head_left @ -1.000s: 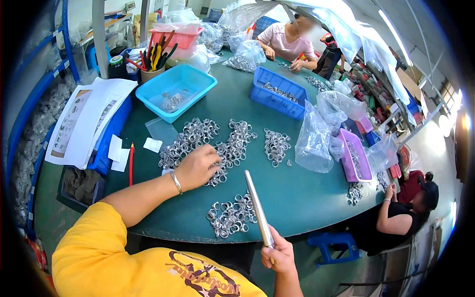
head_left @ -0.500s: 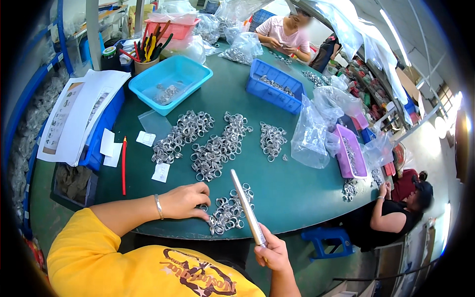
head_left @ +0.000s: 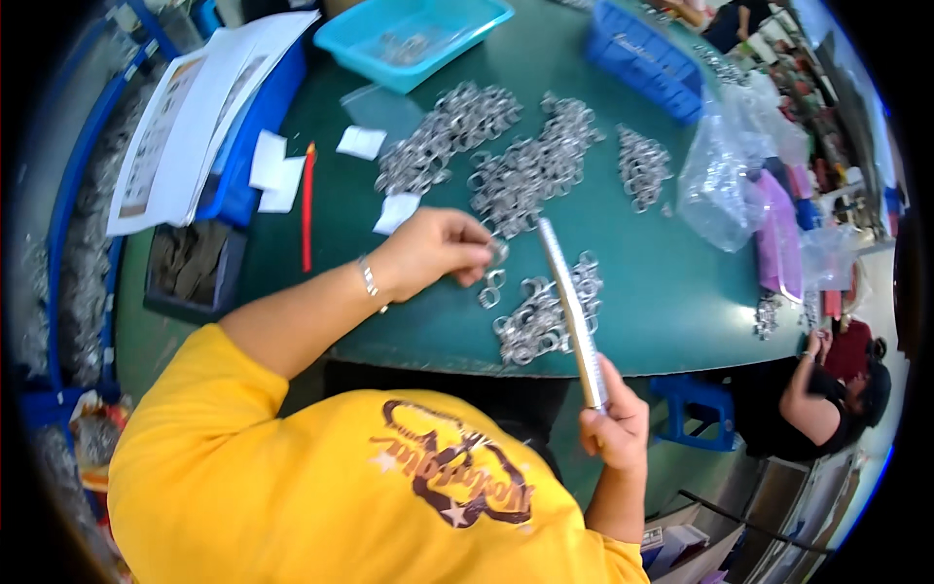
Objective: The person picks up individual rings from a pile, slides each one onto a tapered sizing mandrel to check its size, and then removes it, handling the rings one at a time and occasionally moving the pile.
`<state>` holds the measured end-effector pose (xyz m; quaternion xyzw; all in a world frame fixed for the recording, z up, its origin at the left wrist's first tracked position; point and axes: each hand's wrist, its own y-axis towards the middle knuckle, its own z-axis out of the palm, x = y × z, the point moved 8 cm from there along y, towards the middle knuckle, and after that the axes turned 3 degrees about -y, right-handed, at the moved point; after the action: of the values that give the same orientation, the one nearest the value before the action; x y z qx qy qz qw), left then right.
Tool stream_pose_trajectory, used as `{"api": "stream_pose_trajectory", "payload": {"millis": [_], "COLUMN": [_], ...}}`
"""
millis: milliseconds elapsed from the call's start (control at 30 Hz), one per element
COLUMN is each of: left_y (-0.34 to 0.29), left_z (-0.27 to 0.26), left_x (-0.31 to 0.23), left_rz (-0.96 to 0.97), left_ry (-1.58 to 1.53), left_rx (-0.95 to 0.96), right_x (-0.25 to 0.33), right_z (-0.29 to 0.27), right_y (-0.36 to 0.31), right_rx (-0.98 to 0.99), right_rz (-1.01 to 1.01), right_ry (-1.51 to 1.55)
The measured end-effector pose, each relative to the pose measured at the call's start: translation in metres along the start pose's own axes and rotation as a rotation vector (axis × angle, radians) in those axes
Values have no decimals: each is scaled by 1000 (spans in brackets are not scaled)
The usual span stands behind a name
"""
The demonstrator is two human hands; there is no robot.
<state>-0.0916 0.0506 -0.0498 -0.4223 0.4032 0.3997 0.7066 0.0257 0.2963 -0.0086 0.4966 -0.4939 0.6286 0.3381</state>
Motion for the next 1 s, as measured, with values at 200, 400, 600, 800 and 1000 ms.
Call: {"api": "stream_pose_trajectory", "payload": {"millis": [200, 400, 600, 800, 1000], "left_y": [-1, 0, -5, -9, -10], "left_z": [2, 1, 10, 27, 30], "left_x": [1, -6, 0, 1, 1], "left_rz": [-39, 30, 7, 29, 37], "left_ry": [-333, -460, -362, -216, -153], "left_rx": [71, 154, 207, 239, 320], "right_x": [-1, 7, 28, 27, 17], "right_z": [9, 11, 39, 47, 45], "right_y": [-1, 4, 19, 27, 29], "right_rx": [68, 103, 168, 158, 222], "right_rz": [-79, -112, -334, -397, -239], "right_ry": [-178, -329, -588, -523, -396]}}
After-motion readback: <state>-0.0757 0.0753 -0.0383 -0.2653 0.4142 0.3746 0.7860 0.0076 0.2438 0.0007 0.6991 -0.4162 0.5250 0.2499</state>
